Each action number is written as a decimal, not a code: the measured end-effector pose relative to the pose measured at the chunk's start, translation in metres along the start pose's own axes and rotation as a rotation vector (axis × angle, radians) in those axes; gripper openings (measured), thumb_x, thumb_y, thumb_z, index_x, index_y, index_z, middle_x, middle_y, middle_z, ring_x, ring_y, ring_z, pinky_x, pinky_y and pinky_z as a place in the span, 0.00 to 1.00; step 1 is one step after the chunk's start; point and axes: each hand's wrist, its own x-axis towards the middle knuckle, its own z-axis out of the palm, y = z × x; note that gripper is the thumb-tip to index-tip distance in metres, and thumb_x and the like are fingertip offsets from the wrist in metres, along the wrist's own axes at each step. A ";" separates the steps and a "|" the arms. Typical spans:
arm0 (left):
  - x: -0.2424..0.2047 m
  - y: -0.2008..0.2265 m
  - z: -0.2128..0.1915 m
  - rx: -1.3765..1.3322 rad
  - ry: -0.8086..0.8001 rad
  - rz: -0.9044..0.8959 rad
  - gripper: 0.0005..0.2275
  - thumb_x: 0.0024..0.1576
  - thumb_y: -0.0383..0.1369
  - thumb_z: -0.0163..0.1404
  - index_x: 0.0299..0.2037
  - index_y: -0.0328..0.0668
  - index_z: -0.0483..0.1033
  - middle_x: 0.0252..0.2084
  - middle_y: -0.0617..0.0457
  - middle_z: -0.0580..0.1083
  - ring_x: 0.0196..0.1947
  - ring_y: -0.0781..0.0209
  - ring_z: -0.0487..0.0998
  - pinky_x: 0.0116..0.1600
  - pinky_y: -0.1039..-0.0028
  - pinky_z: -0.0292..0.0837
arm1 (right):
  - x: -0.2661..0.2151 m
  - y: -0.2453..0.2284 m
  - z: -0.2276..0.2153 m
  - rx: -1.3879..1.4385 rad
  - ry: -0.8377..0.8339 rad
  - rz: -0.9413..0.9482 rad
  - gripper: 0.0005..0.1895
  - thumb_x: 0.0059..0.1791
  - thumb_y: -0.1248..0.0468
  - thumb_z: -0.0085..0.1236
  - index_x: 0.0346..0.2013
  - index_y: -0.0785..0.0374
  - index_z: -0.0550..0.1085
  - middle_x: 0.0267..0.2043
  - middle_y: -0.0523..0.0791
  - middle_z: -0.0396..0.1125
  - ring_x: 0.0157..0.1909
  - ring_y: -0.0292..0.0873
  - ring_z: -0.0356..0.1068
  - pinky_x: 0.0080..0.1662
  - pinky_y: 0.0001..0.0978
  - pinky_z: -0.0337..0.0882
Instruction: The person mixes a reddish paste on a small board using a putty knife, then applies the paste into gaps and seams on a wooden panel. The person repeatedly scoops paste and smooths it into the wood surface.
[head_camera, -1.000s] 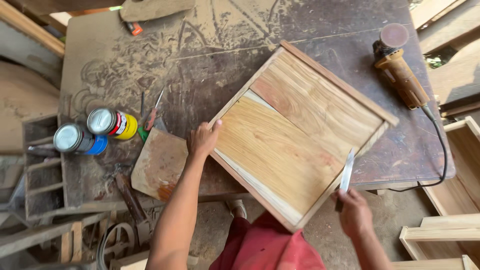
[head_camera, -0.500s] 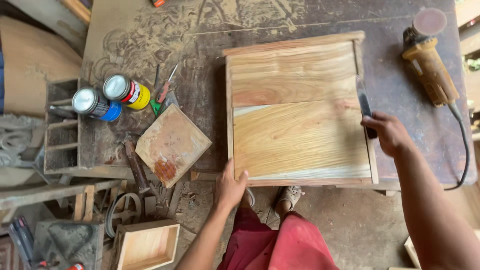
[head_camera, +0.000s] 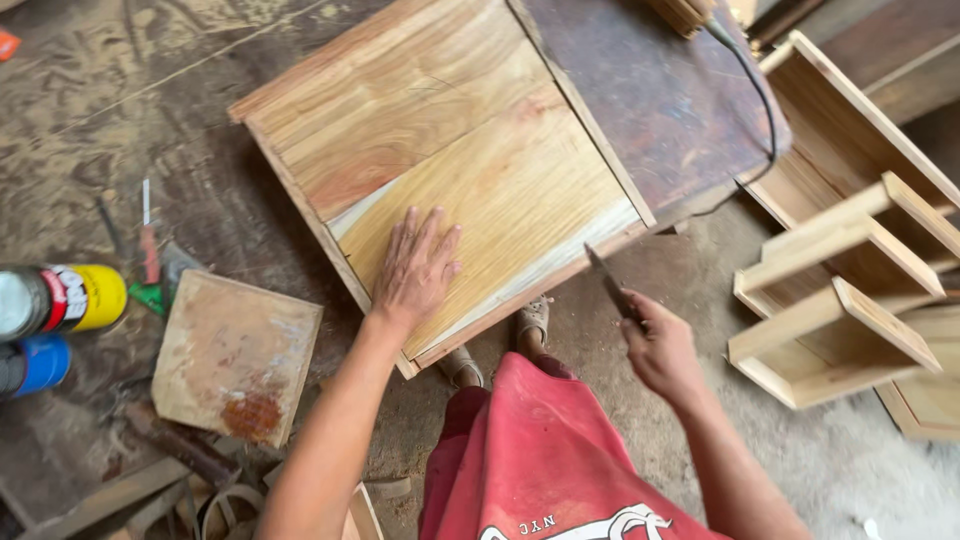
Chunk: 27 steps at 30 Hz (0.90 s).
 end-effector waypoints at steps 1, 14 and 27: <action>0.000 -0.005 0.008 0.008 0.022 0.033 0.22 0.62 0.42 0.48 0.67 0.49 0.72 0.74 0.41 0.59 0.74 0.31 0.54 0.75 0.46 0.49 | -0.006 0.004 0.006 -0.010 0.077 -0.096 0.23 0.51 0.67 0.52 0.62 0.60 0.72 0.37 0.54 0.75 0.37 0.49 0.74 0.40 0.42 0.73; -0.005 -0.017 0.022 -0.048 0.060 0.077 0.20 0.65 0.40 0.44 0.66 0.50 0.74 0.74 0.41 0.63 0.74 0.32 0.56 0.75 0.46 0.49 | -0.043 -0.025 0.103 -0.121 0.134 -0.049 0.27 0.52 0.67 0.44 0.67 0.67 0.65 0.40 0.56 0.73 0.33 0.54 0.75 0.36 0.46 0.77; -0.004 -0.012 0.021 -0.014 0.052 0.055 0.18 0.66 0.40 0.45 0.65 0.52 0.74 0.74 0.42 0.62 0.75 0.32 0.56 0.75 0.46 0.49 | -0.034 -0.016 0.071 -0.095 0.088 0.112 0.24 0.55 0.64 0.41 0.67 0.63 0.64 0.41 0.58 0.73 0.39 0.57 0.76 0.42 0.49 0.76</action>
